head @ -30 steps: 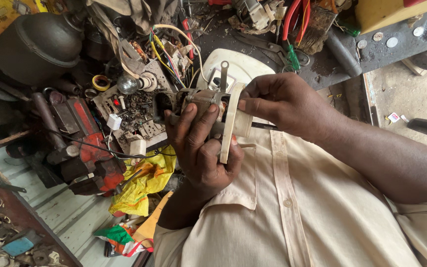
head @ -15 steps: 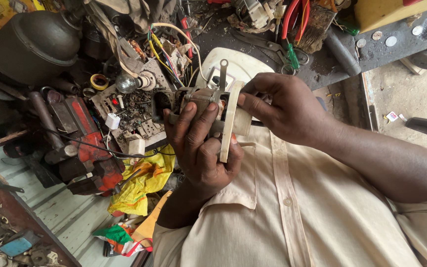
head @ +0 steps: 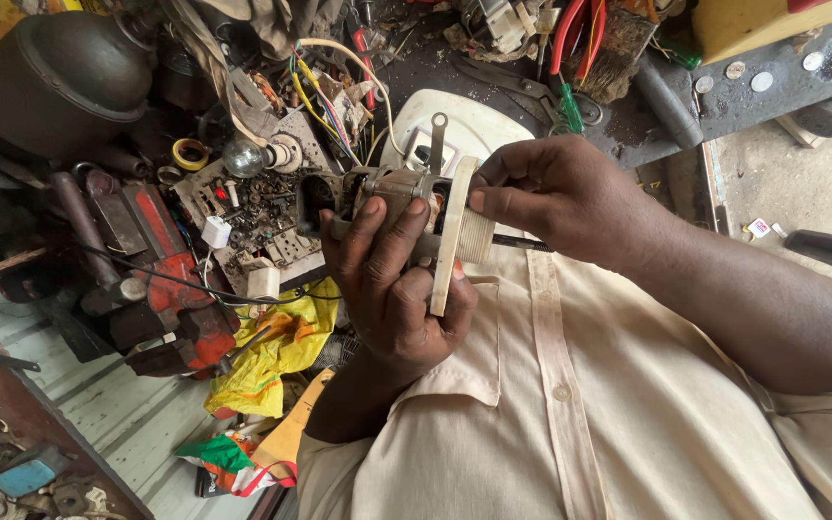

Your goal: The person wraps electrical wires with yellow tape, then assembles a white desk fan by attaching the motor housing to the base and inserting the fan blade into the motor. They use a screwdriver to tighten a screw on the motor assembly.

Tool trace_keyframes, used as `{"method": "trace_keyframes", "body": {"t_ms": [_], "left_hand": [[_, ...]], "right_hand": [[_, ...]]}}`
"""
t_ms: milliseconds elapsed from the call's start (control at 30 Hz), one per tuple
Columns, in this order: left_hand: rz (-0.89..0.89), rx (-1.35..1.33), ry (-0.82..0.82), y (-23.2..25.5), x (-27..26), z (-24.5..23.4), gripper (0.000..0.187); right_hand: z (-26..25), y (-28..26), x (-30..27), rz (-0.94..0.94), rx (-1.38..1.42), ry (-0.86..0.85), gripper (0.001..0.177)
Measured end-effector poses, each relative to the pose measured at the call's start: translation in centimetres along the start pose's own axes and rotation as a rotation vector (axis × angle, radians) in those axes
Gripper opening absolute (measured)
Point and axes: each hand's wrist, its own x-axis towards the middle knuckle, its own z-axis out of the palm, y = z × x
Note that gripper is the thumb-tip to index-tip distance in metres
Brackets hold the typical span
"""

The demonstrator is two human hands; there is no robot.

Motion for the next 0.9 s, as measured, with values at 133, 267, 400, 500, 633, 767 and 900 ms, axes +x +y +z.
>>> {"method": "trace_keyframes", "body": {"t_ms": [133,267,400,500,633,767,900], "left_hand": [[-0.006,0.014,-0.018,0.1,0.1,-0.2,0.018],[0.003,-0.002,0.006,0.1,0.4,0.1,0.018],[-0.009,-0.006,0.022,0.1,0.3,0.3,0.019],[-0.007,-0.005,0.02,0.0,0.4,0.5,0.019],[0.004,0.012,0.014,0.0,0.6,0.5,0.02],[0.003,0.011,0.049,0.0,0.7,0.7,0.019],[-0.003,0.011,0.064,0.0,1.0,0.8,0.019]], "right_hand": [[0.3,0.1,0.2,-0.012,0.17,-0.004,0.03],[0.2,0.4,0.1,-0.012,0.176,0.033,0.025],[0.3,0.7,0.0,-0.116,-0.01,0.089,0.023],[0.6,1.4,0.1,-0.128,-0.189,0.16,0.023],[1.0,2.6,0.4,-0.218,-0.119,0.203,0.026],[0.6,3.3,0.6,-0.19,0.081,0.118,0.029],[0.0,3.5,1.5,-0.127,0.162,0.055,0.029]]}}
